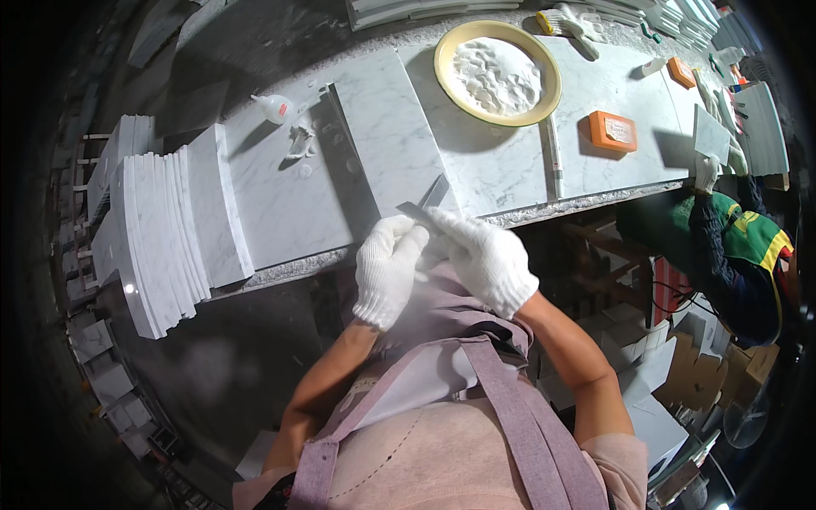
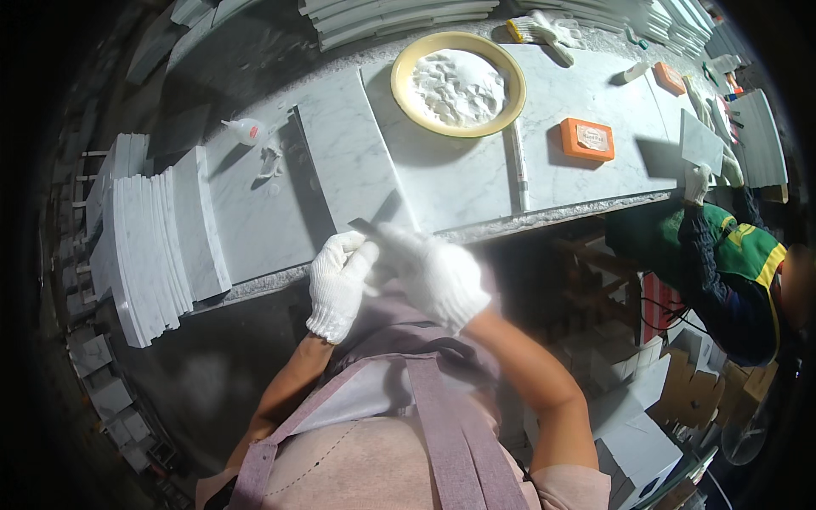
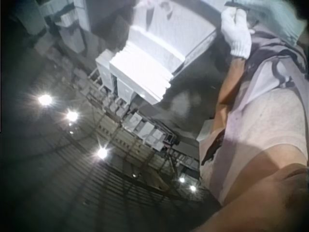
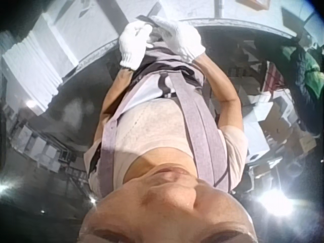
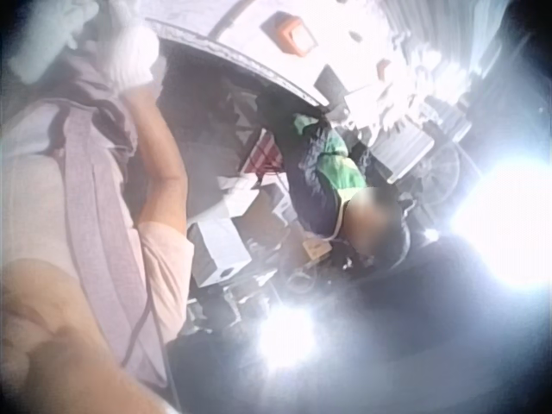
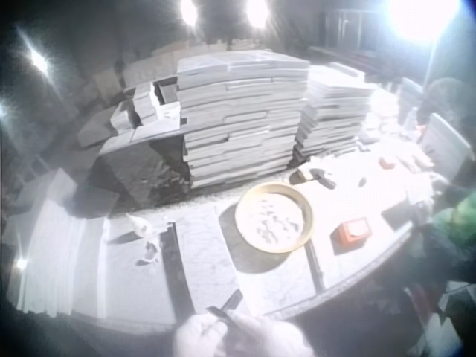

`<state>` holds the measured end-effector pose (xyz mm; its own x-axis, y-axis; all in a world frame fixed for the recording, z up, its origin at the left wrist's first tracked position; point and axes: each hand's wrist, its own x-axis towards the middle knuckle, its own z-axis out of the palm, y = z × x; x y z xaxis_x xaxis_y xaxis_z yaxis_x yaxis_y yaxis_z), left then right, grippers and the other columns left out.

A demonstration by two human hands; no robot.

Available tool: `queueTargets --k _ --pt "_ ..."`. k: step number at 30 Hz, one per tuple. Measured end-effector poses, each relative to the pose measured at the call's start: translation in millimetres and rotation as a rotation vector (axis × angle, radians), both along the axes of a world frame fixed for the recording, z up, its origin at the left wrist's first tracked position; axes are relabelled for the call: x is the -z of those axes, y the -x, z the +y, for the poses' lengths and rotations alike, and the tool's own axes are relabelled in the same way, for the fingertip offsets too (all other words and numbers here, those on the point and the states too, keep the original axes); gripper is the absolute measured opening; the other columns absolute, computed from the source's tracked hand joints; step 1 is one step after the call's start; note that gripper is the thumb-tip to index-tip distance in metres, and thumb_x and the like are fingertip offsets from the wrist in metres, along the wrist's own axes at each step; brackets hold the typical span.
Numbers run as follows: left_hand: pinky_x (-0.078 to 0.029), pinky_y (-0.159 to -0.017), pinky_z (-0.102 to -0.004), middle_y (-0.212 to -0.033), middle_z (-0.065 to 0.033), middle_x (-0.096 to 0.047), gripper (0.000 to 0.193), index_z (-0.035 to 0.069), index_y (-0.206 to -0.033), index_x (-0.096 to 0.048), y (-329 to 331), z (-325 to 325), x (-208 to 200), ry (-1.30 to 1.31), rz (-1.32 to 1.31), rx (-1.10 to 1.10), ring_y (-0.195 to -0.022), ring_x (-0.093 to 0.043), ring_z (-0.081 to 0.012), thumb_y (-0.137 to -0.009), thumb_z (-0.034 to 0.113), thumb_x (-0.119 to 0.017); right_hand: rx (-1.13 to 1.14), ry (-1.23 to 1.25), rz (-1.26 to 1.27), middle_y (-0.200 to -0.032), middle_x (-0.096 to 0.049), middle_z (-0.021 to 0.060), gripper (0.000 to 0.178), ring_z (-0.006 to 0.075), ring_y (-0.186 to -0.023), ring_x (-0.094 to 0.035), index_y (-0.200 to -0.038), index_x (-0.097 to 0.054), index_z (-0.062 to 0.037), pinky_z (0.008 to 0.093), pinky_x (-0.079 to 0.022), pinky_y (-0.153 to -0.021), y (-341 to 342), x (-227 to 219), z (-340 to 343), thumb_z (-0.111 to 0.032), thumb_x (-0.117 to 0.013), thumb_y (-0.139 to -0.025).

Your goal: The person scrapes the edges of white rectangular tiles with a metal scraper, then wipes the surface with a cloth. They repeat this process on multiple tiles, stacking the finished pieces to the left.

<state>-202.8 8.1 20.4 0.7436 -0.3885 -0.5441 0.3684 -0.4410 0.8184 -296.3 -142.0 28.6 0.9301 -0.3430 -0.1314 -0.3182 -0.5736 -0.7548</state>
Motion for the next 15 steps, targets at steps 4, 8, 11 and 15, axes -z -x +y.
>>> queueTargets --k 4,8,11,15 --pt "-0.061 -0.060 -0.0295 -0.104 -0.0127 -0.073 0.035 -0.005 -0.126 -0.066 4 0 1 0.058 0.047 -0.064 -0.080 -0.071 -0.0145 -0.100 0.018 -0.071 0.221 -0.051 -0.076 -0.098 -0.074 0.0210 0.041 0.0372 -0.083 -0.074 -0.137 -0.070 -0.0152 0.0420 -0.058 -0.073 -4 -1 -10 -0.009 -0.064 -0.096" --pt "-0.060 -0.061 -0.0288 -0.103 -0.0128 -0.074 0.037 -0.004 -0.128 -0.066 6 0 4 0.025 -0.035 -0.029 -0.081 -0.071 -0.0150 -0.100 0.019 -0.071 -0.064 -0.112 0.051 -0.095 -0.074 0.0200 0.040 0.0385 -0.084 -0.074 -0.135 -0.071 -0.0171 0.0438 -0.058 -0.072 -4 -6 -11 -0.013 -0.064 -0.096" --pt "-0.061 -0.061 -0.0292 -0.107 -0.0135 -0.074 0.039 -0.005 -0.130 -0.066 6 2 8 0.055 0.046 -0.060 -0.082 -0.071 -0.0151 -0.100 0.019 -0.072 0.176 0.045 -0.026 -0.094 -0.073 0.0195 0.039 0.0364 -0.081 -0.073 -0.133 -0.072 -0.0157 0.0409 -0.057 -0.069 -5 -9 -15 -0.011 -0.066 -0.095" --pt "-0.061 -0.062 -0.0295 -0.110 -0.0138 -0.074 0.040 -0.004 -0.131 -0.066 6 3 11 -0.082 -0.250 0.057 -0.084 -0.071 -0.0152 -0.099 0.020 -0.073 -0.084 0.007 0.106 -0.098 -0.076 0.0171 0.044 0.0348 -0.082 -0.074 -0.138 -0.070 -0.0169 0.0414 -0.059 -0.072 -2 -9 -11 -0.011 -0.066 -0.094"
